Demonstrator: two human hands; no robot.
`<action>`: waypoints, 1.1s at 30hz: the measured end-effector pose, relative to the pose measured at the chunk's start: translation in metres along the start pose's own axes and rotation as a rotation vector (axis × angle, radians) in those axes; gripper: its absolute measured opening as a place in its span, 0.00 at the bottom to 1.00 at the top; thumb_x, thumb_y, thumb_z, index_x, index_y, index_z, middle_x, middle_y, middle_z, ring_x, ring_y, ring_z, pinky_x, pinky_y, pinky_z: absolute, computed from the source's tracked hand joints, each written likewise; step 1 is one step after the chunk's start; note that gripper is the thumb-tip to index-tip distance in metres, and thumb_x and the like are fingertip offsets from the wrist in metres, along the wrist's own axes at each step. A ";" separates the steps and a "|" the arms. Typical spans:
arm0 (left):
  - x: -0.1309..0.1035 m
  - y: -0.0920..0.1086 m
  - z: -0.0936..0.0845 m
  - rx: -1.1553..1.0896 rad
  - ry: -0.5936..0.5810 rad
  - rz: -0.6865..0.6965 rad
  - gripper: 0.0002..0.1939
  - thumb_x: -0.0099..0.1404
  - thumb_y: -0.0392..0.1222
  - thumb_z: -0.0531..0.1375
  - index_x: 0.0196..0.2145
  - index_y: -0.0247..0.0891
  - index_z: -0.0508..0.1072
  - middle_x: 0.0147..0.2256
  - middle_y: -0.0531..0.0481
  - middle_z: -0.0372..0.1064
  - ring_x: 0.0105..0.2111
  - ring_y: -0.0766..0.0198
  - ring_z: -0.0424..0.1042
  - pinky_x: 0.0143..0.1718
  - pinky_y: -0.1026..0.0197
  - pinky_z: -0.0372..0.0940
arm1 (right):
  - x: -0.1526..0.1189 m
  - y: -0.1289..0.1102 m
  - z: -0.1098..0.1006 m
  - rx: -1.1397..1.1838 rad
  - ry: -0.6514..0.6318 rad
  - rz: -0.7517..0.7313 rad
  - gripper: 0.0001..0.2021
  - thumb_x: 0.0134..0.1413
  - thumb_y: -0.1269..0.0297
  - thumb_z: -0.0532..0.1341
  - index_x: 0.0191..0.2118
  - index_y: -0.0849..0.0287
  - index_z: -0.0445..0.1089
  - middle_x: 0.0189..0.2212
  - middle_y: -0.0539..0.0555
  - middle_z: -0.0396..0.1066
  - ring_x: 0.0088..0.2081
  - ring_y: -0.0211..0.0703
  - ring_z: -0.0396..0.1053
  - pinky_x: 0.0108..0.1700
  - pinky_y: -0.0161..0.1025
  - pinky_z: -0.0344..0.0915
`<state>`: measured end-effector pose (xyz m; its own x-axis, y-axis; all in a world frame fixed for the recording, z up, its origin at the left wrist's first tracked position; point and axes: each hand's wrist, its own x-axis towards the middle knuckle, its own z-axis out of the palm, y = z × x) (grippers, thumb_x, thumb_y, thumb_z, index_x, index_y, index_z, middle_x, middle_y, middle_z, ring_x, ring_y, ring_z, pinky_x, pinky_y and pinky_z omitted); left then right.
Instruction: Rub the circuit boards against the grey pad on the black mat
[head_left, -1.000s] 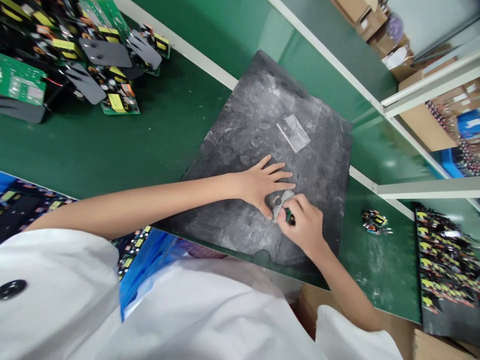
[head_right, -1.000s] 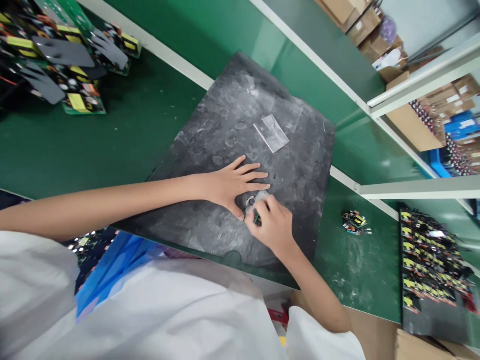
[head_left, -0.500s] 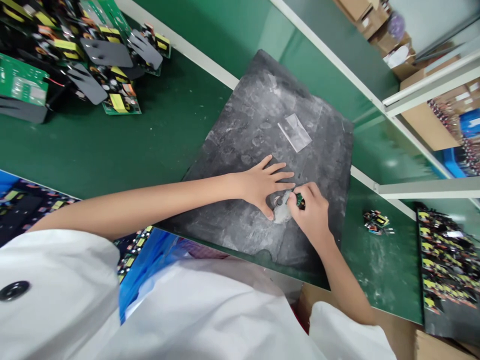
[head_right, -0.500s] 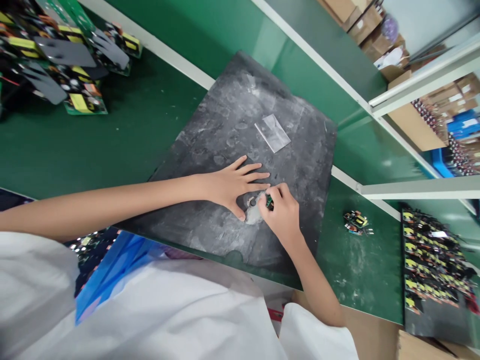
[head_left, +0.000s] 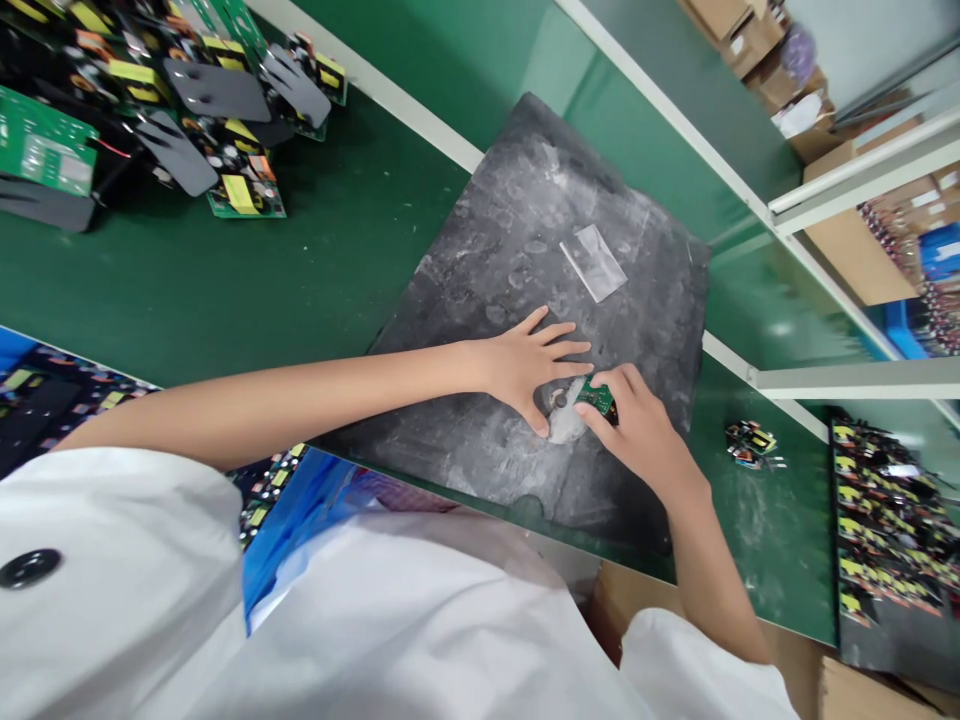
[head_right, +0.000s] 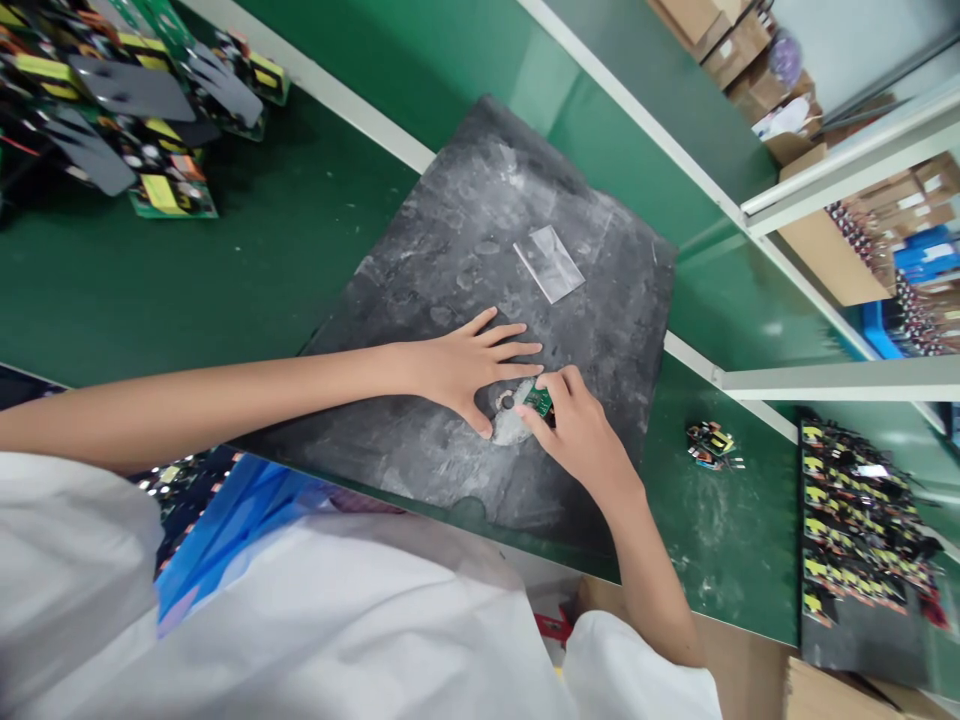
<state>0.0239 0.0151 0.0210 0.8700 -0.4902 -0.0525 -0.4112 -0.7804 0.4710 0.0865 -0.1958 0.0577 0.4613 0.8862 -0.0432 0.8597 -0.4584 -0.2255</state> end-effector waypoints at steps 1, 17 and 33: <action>0.000 0.000 0.000 -0.005 0.000 0.002 0.51 0.51 0.69 0.57 0.66 0.43 0.47 0.67 0.49 0.37 0.67 0.45 0.30 0.63 0.38 0.22 | 0.000 0.001 -0.001 -0.004 -0.001 -0.006 0.10 0.60 0.55 0.55 0.41 0.55 0.60 0.36 0.52 0.61 0.33 0.42 0.66 0.34 0.37 0.63; 0.000 -0.001 0.001 -0.021 0.016 0.007 0.49 0.52 0.67 0.58 0.65 0.42 0.50 0.67 0.49 0.38 0.67 0.44 0.31 0.63 0.38 0.22 | -0.007 -0.015 0.025 -0.241 0.286 -0.183 0.04 0.52 0.65 0.55 0.28 0.58 0.63 0.24 0.49 0.62 0.22 0.36 0.59 0.24 0.34 0.53; 0.001 -0.001 0.004 -0.037 0.040 0.011 0.51 0.50 0.68 0.59 0.65 0.42 0.51 0.66 0.48 0.40 0.67 0.43 0.32 0.63 0.38 0.23 | 0.003 -0.012 0.021 -0.264 0.296 -0.096 0.04 0.50 0.67 0.55 0.26 0.57 0.62 0.25 0.49 0.61 0.23 0.35 0.57 0.25 0.34 0.51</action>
<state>0.0245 0.0142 0.0170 0.8759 -0.4823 -0.0119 -0.4114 -0.7597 0.5036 0.0734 -0.1866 0.0402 0.3861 0.8861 0.2564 0.9111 -0.4097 0.0442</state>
